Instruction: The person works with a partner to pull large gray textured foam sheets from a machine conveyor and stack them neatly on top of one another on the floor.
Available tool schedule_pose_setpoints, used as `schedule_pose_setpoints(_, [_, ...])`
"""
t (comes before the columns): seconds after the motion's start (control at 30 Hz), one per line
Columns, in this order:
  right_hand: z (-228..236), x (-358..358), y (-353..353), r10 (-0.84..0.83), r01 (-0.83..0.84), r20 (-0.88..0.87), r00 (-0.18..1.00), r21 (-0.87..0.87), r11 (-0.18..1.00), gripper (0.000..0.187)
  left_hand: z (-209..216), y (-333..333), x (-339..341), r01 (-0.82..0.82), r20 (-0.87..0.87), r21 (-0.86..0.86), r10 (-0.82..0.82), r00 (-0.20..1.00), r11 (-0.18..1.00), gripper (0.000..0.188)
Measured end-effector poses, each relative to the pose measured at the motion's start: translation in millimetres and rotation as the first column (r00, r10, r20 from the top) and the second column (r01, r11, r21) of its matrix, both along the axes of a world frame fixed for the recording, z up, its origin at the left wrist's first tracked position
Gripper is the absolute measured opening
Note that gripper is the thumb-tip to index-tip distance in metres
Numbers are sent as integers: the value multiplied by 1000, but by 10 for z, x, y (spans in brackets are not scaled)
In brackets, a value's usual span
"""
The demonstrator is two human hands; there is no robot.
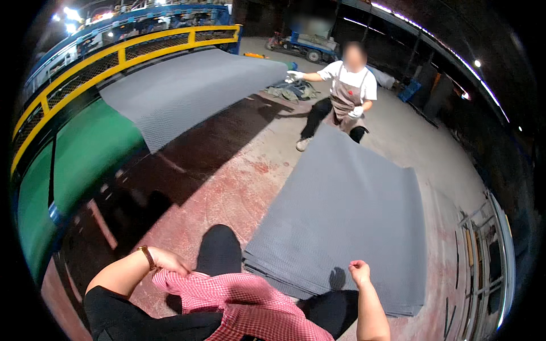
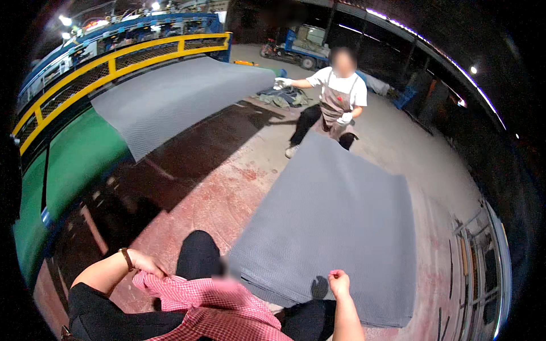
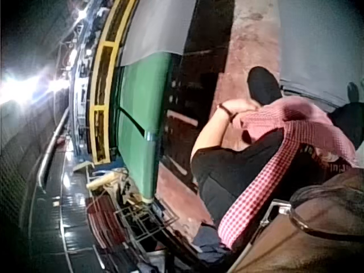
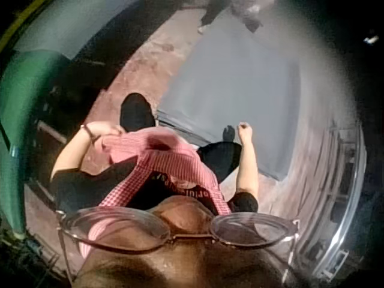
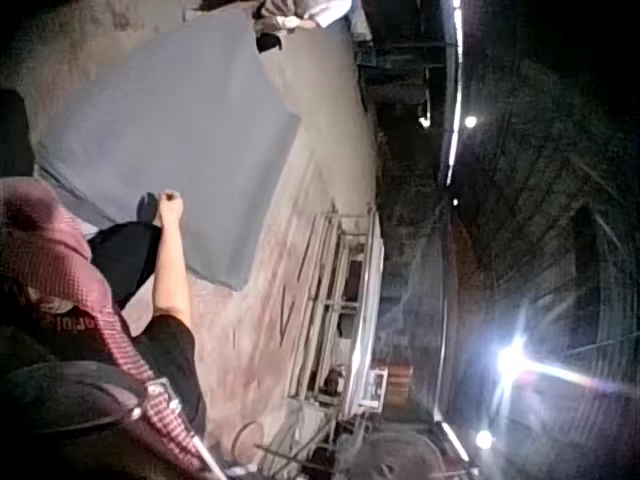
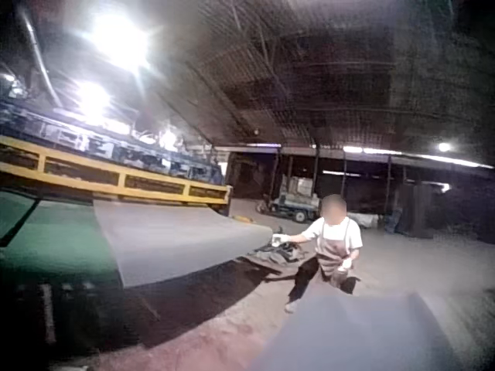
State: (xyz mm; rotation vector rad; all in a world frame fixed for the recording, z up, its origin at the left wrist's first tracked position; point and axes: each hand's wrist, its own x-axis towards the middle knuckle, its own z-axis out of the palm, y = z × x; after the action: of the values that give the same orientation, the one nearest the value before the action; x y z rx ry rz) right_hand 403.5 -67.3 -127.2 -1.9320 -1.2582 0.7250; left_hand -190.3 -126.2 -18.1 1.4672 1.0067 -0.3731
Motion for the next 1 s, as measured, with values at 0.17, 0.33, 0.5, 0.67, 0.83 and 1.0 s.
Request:
schedule_pose_setpoints(0.17, [118,-716,393,264,-258,172,949,-56,965,14,-754,401,-1237,-600,126,553,654,746,578,64])
schedule_pose_setpoints(0.33, [430,-1408,479,455,-419,204,866,-197,886,20,-30,1280,-1372,-888,720,233,684,-116,-396,99])
schedule_pose_setpoints(0.5, [325,-1523,445,555,-475,288,780,-304,826,25,116,1954,-1521,-931,739,212,672,-47,-297,86])
schedule_pose_setpoints(0.67, [190,-1755,458,553,-441,284,783,-373,816,26,-174,2248,-1767,-924,677,313,734,55,-220,61])
schedule_pose_setpoints(0.83, [234,-2065,612,585,-512,209,783,-316,799,29,279,2142,-882,-985,846,-143,529,-69,100,33])
schedule_pose_setpoints(1.0, [601,-2975,1047,537,-598,-419,732,-19,801,30,488,2054,-556,-946,904,-276,380,-195,171,34])
